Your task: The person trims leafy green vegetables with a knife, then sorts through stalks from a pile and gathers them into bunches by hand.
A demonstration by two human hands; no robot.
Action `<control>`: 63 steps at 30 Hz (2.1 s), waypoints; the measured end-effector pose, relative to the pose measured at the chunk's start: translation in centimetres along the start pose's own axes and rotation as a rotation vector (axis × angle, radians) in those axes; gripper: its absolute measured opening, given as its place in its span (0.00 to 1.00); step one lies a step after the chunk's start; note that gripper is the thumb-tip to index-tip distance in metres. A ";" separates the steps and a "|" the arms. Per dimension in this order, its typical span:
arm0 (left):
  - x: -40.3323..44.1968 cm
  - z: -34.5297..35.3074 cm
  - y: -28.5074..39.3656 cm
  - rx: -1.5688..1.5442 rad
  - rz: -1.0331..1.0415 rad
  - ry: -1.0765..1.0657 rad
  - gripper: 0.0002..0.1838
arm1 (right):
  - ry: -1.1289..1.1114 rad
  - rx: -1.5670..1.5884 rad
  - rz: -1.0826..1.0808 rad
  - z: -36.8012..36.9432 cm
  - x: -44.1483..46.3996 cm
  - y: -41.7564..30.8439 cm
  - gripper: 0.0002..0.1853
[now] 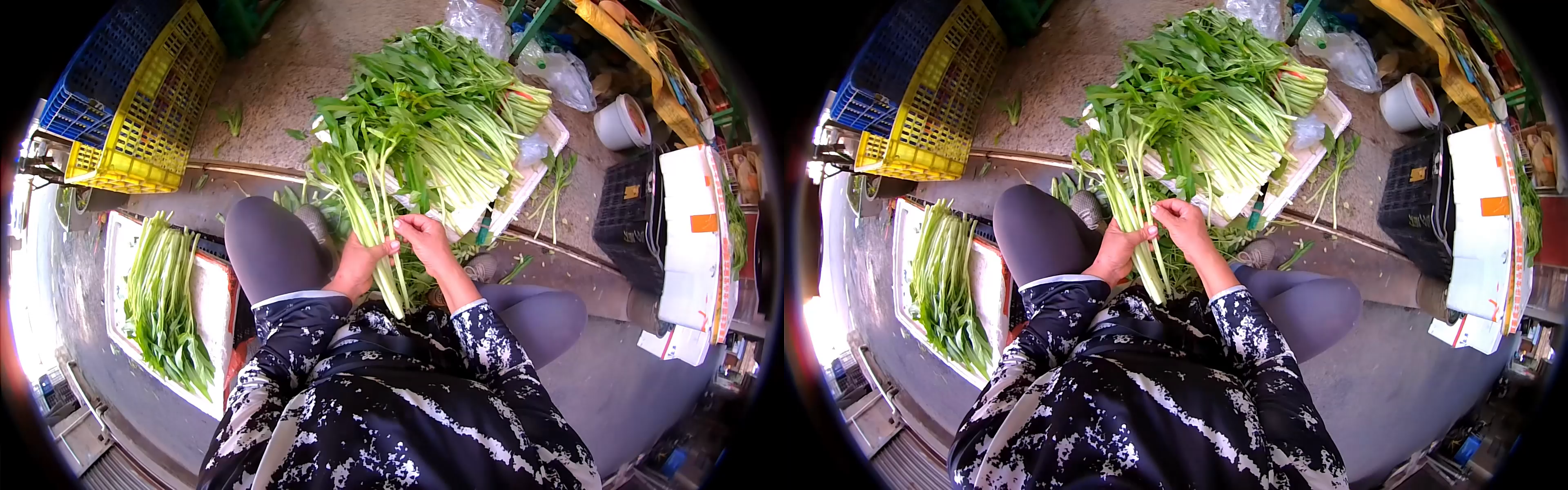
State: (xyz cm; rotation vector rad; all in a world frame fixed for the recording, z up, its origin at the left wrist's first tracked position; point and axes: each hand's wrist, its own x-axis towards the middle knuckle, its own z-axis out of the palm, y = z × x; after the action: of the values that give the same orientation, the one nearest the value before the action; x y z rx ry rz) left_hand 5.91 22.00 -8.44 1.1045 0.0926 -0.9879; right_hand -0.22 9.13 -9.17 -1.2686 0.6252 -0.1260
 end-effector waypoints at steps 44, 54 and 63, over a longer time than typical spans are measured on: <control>0.3 -1.4 4.4 -0.455 0.073 -0.156 0.10 | -0.450 -0.969 0.539 -7.6 2.6 -6.4 0.19; 1.9 -1.5 2.7 -0.468 0.014 -0.080 0.14 | 0.283 -1.094 0.180 -9.4 5.5 -0.4 0.12; 2.4 -1.3 1.8 -0.419 -0.016 -0.019 0.16 | 0.463 -0.455 -0.232 -12.4 -1.5 -5.2 0.04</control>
State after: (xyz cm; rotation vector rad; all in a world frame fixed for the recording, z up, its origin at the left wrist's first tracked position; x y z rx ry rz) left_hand 9.11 21.69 -9.11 0.7103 0.2802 -0.9398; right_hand -6.37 -2.45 -5.77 -1.7724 0.9356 -0.5028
